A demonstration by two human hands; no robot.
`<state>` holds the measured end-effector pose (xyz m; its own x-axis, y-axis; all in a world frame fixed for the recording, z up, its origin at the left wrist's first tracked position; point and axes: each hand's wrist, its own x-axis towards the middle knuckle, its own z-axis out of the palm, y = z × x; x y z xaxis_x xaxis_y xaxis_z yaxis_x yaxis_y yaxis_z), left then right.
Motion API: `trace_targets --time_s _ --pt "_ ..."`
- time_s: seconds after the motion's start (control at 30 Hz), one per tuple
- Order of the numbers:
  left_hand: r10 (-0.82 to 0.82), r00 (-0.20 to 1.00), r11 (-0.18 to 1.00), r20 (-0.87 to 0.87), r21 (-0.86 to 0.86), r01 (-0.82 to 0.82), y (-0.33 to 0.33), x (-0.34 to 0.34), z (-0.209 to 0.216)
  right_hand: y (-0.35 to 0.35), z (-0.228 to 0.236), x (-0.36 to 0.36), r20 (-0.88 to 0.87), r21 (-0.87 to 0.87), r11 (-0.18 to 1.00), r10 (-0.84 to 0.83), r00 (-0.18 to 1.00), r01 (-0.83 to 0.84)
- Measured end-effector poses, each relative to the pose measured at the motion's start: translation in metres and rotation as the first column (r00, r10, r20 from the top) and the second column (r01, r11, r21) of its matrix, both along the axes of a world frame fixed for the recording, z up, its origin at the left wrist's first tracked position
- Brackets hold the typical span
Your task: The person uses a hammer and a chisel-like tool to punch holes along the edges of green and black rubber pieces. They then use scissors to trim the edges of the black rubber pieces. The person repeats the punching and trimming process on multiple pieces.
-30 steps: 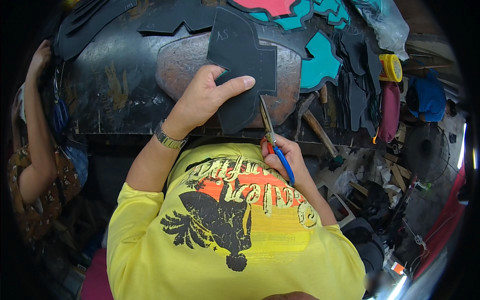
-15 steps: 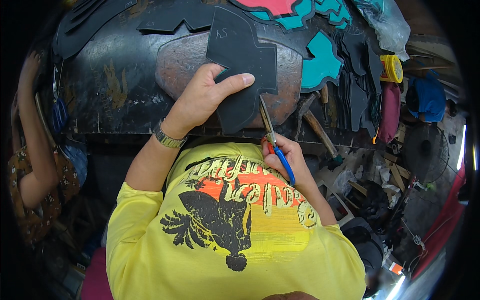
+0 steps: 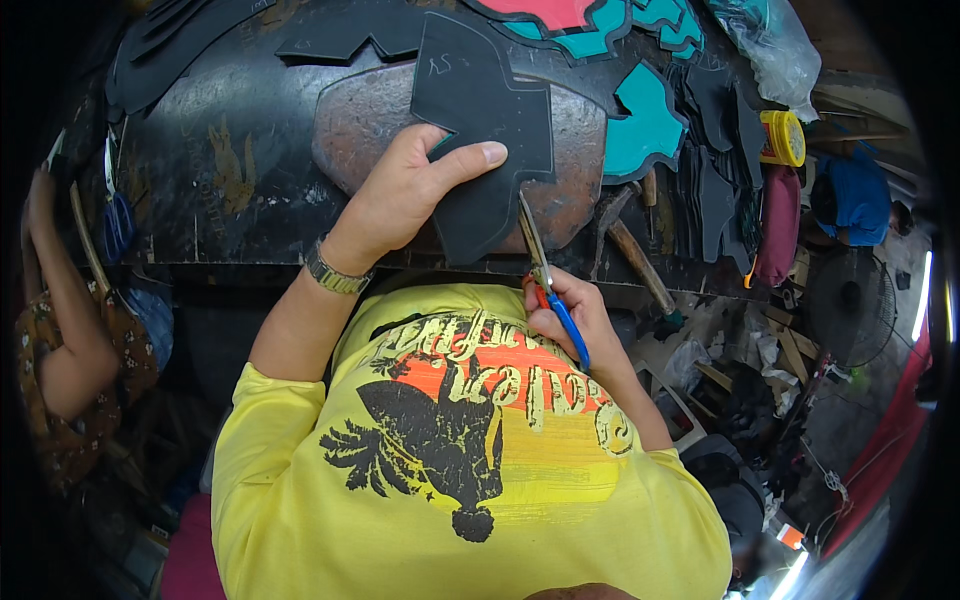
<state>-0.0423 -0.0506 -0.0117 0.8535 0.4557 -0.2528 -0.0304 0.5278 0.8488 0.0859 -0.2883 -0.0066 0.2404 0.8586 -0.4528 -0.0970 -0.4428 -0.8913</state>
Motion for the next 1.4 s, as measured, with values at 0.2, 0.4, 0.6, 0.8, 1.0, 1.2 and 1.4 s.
trace_targets --time_s 0.2,0.4,0.6,0.8,1.0,1.2,1.4 --pt "0.001 1.000 1.000 -0.009 0.004 -0.001 0.001 0.000 -0.001 -0.006 -0.007 0.001 -0.038 0.013 1.000 0.002 0.999 -0.001" --pt "-0.097 0.989 0.957 -0.108 0.262 0.122 0.026 -0.012 0.022 0.000 0.013 0.016 -0.156 0.276 0.944 -0.140 0.978 0.179" --pt "-0.530 0.814 0.499 -0.237 0.690 0.525 0.016 -0.001 0.028 0.045 0.030 0.042 -0.095 0.285 0.840 -0.454 0.886 0.461" --pt "-0.167 0.633 0.741 0.756 -0.328 0.587 0.029 -0.013 0.007 0.065 0.041 0.028 -0.338 0.332 0.686 -0.554 0.761 0.647" --pt "0.036 0.978 0.980 0.205 -0.199 0.006 -0.040 -0.009 -0.008 0.080 0.031 0.009 -0.442 0.354 0.549 -0.615 0.653 0.757" --pt "0.150 0.988 0.987 0.047 0.044 -0.152 -0.021 -0.006 -0.001 0.051 0.034 0.017 -0.070 0.374 0.747 -0.568 0.820 0.550" --pt "0.264 0.957 0.964 0.124 -0.019 -0.264 -0.009 -0.010 -0.003 0.012 0.035 0.034 -0.001 -0.048 0.989 0.139 0.990 -0.139"
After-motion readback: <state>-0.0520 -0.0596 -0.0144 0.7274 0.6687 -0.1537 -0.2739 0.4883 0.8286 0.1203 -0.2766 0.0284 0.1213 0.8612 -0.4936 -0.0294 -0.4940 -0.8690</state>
